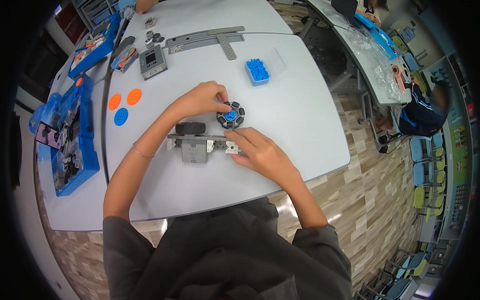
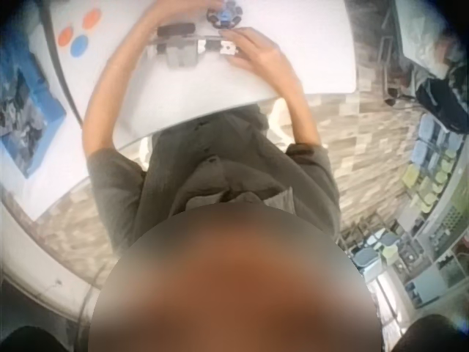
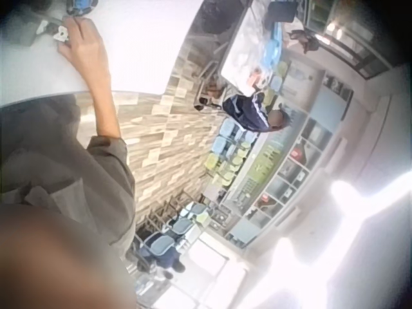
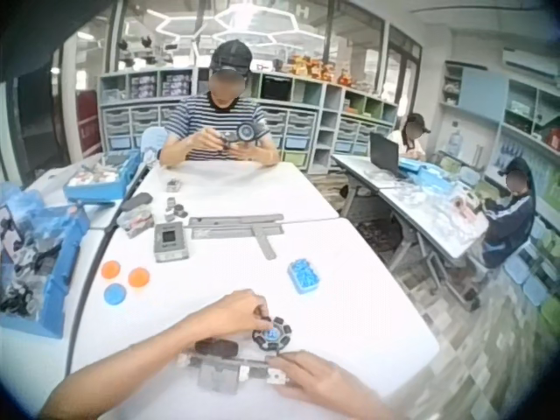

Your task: The person assembles a small wheeled robot using modular plastic parts. They attach wheels to a motorized chassis, connect structural beams, and repeatedly adjust the assembly on the table. The person also picks up and places a smartphone on the table during the process.

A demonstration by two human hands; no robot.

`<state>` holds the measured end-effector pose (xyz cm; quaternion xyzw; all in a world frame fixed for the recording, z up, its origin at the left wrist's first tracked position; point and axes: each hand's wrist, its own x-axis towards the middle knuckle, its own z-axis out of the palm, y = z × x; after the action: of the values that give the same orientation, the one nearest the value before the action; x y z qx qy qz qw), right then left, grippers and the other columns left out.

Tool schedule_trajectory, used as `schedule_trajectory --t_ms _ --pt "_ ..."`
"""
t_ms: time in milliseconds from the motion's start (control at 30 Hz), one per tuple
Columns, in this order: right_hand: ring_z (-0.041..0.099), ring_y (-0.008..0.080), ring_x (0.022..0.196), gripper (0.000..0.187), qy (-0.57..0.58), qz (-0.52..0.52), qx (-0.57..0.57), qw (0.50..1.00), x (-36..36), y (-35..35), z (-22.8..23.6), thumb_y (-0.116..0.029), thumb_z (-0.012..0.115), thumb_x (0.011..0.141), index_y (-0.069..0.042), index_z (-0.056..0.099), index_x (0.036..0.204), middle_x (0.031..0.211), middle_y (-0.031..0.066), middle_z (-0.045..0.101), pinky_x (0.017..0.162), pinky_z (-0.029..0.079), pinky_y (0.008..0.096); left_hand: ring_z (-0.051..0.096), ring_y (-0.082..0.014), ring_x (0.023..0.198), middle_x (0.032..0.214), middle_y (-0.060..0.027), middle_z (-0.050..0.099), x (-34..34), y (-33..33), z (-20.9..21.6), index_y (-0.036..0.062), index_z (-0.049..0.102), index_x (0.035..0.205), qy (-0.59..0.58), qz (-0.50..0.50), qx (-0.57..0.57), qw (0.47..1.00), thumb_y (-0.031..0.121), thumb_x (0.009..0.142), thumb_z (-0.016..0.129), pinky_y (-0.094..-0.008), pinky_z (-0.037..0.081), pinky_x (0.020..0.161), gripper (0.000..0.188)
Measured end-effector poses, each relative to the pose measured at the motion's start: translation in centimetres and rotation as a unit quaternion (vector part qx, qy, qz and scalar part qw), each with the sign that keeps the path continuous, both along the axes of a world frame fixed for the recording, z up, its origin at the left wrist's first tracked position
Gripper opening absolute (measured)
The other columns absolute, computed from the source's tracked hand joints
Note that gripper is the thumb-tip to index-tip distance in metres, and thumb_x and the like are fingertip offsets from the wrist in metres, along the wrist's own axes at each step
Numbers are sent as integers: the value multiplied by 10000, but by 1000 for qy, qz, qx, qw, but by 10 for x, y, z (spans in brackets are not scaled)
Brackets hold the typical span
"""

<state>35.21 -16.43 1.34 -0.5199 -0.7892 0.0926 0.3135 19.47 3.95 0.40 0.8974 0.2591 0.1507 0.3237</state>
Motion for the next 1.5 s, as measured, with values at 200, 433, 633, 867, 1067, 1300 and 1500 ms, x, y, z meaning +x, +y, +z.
schedule_trajectory --t_ms 200,433,633,867,1067,1300,1500 --pt "665 277 999 603 -22 23 18 999 6 3 9 -13 815 720 -60 642 1295 1157 92 649 823 579 383 726 -276 990 1102 -198 719 -9 -21 10 -23 649 1048 7 57 -126 990 139 855 782 -366 576 854 285" --pt "661 276 988 596 43 96 -12 994 -5 6 30 -16 830 690 -65 662 1260 1168 84 669 830 572 393 704 -233 1016 1071 -139 707 -54 -65 31 -14 611 1086 -245 158 -271 917 141 919 764 -349 563 835 275" --pt "678 260 947 520 81 153 -51 984 -15 16 46 -58 867 642 -58 727 1143 1077 66 712 792 567 349 675 -302 1115 1163 -168 655 -91 -96 37 -21 513 1198 -404 210 -522 722 136 987 696 -487 583 950 320" --pt "700 218 830 482 147 237 -117 953 -23 38 66 -39 865 619 -19 788 1095 1007 78 728 723 561 312 638 -361 1203 1346 -220 547 -111 -122 47 -18 401 1340 -505 142 -584 619 190 1070 532 -593 545 1036 364" --pt "706 220 808 481 244 358 -183 882 -28 58 75 -43 868 629 34 785 1096 983 139 732 689 547 285 506 -452 1384 1519 -300 454 -116 -146 53 41 286 1586 -496 121 -559 654 292 1061 483 -531 493 1080 614" --pt "696 205 711 499 358 386 -194 828 -32 51 84 -126 884 633 122 768 1050 907 185 711 667 553 285 452 -480 1422 1612 -304 310 -113 -185 73 49 156 1643 -513 135 -530 661 304 1003 610 -587 442 1139 825" --pt "678 192 720 540 323 400 -236 825 -30 48 96 -123 895 638 122 757 1099 924 185 709 646 524 271 430 -452 1443 1625 -286 299 -109 -213 77 21 145 1634 -536 162 -484 672 415 964 709 -554 472 1119 960"
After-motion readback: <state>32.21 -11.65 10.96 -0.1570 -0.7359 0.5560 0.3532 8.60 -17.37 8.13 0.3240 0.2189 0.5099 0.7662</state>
